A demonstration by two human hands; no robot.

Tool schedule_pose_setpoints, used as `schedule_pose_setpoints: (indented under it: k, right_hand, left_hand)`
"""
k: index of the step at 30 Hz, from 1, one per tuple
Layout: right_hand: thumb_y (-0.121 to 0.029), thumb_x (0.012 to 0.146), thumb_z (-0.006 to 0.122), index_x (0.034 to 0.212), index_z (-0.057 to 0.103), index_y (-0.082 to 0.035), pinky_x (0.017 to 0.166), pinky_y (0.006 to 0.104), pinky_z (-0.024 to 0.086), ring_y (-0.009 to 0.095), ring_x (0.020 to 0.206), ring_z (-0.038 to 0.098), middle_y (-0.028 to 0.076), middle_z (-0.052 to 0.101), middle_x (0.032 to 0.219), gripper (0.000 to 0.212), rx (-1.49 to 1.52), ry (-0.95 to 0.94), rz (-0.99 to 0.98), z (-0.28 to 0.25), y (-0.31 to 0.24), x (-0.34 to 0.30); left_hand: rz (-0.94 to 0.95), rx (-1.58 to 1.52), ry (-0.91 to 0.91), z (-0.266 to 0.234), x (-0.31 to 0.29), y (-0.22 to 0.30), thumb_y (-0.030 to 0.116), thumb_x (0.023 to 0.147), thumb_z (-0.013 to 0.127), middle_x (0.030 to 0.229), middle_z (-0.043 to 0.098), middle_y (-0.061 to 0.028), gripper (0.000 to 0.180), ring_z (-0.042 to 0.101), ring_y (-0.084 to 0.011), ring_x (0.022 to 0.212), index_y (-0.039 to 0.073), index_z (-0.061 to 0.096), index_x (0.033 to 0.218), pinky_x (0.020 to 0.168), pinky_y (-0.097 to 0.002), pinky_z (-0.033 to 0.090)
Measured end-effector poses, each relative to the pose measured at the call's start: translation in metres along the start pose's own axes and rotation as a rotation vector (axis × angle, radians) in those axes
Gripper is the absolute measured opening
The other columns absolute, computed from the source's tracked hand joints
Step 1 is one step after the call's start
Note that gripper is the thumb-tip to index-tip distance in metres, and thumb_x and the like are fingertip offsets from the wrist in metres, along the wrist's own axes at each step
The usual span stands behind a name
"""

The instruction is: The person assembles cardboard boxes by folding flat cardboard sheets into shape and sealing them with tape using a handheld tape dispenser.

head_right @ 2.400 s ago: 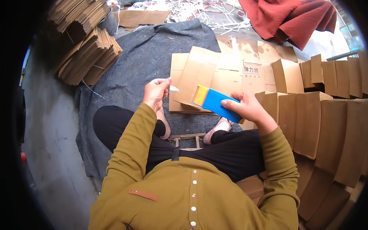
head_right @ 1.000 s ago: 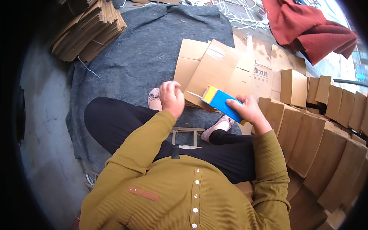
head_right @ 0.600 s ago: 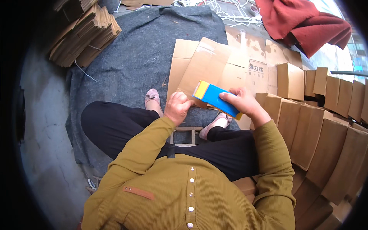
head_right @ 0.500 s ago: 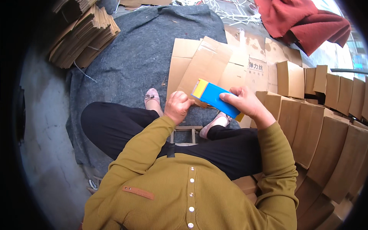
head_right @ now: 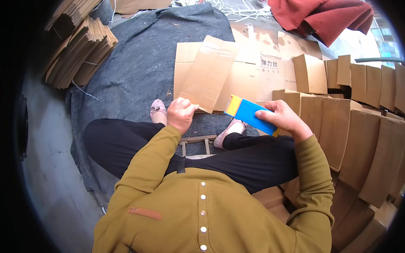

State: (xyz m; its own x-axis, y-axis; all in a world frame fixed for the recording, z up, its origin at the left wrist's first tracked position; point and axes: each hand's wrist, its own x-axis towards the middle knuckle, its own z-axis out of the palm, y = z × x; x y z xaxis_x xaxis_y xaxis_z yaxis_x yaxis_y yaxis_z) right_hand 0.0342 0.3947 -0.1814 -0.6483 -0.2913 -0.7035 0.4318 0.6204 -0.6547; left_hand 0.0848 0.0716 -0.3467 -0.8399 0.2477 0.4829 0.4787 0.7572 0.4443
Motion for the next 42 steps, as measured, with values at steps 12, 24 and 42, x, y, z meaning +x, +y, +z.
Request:
schedule_pose_setpoints:
  k: [12, 24, 42]
  right_hand:
    - [-0.036, 0.085, 0.071, 0.08, 0.065, -0.001, 0.055, 0.0225, 0.038, 0.003, 0.062, 0.048, -0.004, 0.056, 0.069, 0.036, 0.028, 0.005, 0.013, 0.002, 0.024, 0.005]
    - [-0.034, 0.086, 0.069, 0.082, 0.066, 0.0, 0.056, 0.0247, 0.04, 0.005, 0.063, 0.05, -0.002, 0.058, 0.069, 0.035, 0.063, 0.011, 0.045, 0.001, 0.067, 0.013]
    - [-0.044, 0.08, 0.06, 0.096, 0.074, -0.003, 0.086, 0.0445, 0.053, 0.037, 0.095, 0.069, 0.021, 0.072, 0.096, 0.046, -0.622, 0.365, 0.309, 0.119, 0.021, 0.114]
  left_hand:
    - [0.008, -0.034, -0.034, -0.003, 0.002, 0.0, 0.005, 0.068, 0.073, 0.072, 0.053, -0.0024, 0.015, 0.057, -0.0245, 0.078, 0.014, 0.069, 0.079, 0.067, -0.0377, 0.049]
    - [-0.023, 0.017, -0.054, -0.005, 0.005, -0.003, 0.012, 0.071, 0.071, 0.073, 0.054, -0.0018, 0.006, 0.058, -0.0234, 0.079, 0.015, 0.068, 0.075, 0.069, -0.0371, 0.049]
    - [0.04, 0.015, -0.04, 0.005, 0.007, 0.004, 0.01, 0.07, 0.067, 0.075, 0.053, -0.0028, 0.012, 0.058, -0.0239, 0.082, 0.013, 0.069, 0.081, 0.073, -0.0369, 0.049]
